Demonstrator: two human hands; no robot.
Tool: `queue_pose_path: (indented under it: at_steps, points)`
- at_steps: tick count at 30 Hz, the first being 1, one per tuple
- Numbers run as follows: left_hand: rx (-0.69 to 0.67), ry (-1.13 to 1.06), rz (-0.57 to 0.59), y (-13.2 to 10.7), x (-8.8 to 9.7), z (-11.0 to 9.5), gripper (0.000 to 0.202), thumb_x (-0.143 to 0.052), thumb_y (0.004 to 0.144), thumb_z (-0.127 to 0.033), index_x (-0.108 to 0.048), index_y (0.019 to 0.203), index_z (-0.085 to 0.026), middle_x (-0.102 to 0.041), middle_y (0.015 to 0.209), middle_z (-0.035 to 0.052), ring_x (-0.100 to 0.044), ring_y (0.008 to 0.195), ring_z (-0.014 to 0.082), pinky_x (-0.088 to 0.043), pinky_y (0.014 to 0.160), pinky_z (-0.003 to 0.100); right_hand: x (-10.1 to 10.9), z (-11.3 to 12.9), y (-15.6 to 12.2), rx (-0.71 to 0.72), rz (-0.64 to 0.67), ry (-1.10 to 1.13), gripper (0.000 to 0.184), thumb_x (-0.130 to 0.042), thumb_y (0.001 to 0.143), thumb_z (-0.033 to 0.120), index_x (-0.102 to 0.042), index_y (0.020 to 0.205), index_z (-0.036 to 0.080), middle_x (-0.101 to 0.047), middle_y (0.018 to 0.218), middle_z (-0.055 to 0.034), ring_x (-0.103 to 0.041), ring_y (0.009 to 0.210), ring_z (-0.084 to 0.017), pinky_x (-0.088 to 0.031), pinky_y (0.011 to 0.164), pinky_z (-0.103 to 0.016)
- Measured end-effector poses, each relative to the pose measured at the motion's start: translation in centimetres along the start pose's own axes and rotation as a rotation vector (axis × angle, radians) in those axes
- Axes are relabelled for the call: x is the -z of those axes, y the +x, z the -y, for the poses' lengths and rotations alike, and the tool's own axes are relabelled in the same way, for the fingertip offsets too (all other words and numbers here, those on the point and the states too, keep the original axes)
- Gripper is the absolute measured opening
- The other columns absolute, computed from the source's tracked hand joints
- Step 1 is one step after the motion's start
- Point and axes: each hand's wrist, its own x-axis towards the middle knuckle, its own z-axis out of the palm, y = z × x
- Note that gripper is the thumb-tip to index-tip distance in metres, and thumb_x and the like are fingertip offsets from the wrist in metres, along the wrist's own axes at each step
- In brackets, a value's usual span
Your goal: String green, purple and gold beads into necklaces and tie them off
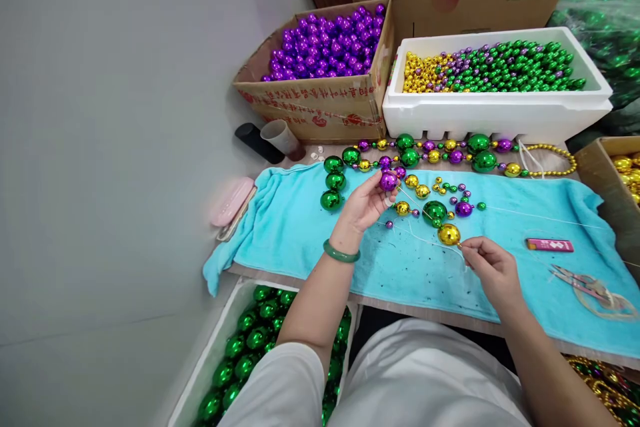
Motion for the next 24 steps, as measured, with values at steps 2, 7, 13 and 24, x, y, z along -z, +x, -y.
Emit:
queue_pose_path:
  at_steps: [2,7,13,24]
  points:
    - [0.005,0.016,0.006,0.0,-0.1,0.2,0.026,-0.049,0.094,-0.027,-0.066,0.091,-0.009,-0.068,0.073,0.0062,-0.066,0.064,0.0115,-0.054,0.058,0.02,0.0,0.0,-0.1,-0.005,-0.004,-0.001,0.019,-0.065,0.077,0.036,-0.065,0.076,0.017,-0.051,0.058,0.0015,-0.044,0.054,-0.01,-0.033,0.05,-0.024]
    - [-0.054,0.111,0.033,-0.2,0.1,0.5,0.022,-0.058,0.089,-0.029,-0.068,0.097,-0.012,-0.068,0.076,0.0043,-0.065,0.067,0.0106,-0.052,0.061,0.021,0.1,0.3,-0.2,-0.014,-0.01,-0.004,0.02,-0.065,0.077,0.037,-0.065,0.074,0.018,-0.049,0.056,0.0018,-0.041,0.053,-0.01,-0.032,0.048,-0.024]
    - [-0.127,0.257,0.116,-1.0,-0.6,1.4,0.032,-0.076,0.073,-0.025,-0.069,0.102,-0.016,-0.067,0.089,0.0032,-0.061,0.072,0.0095,-0.05,0.065,0.023,0.0,0.4,-0.2,-0.015,-0.023,-0.015,0.019,-0.065,0.076,0.038,-0.065,0.074,0.018,-0.05,0.057,0.0009,-0.04,0.053,-0.011,-0.03,0.046,-0.024]
    - [-0.14,0.15,0.146,-1.6,-1.6,2.8,0.034,-0.079,0.069,-0.026,-0.07,0.1,-0.018,-0.066,0.102,0.0048,-0.06,0.078,0.0107,-0.05,0.07,0.024,0.3,-0.3,0.1,-0.004,-0.01,0.032,0.02,-0.065,0.077,0.038,-0.065,0.076,0.018,-0.051,0.058,0.0016,-0.042,0.054,-0.01,-0.033,0.049,-0.024]
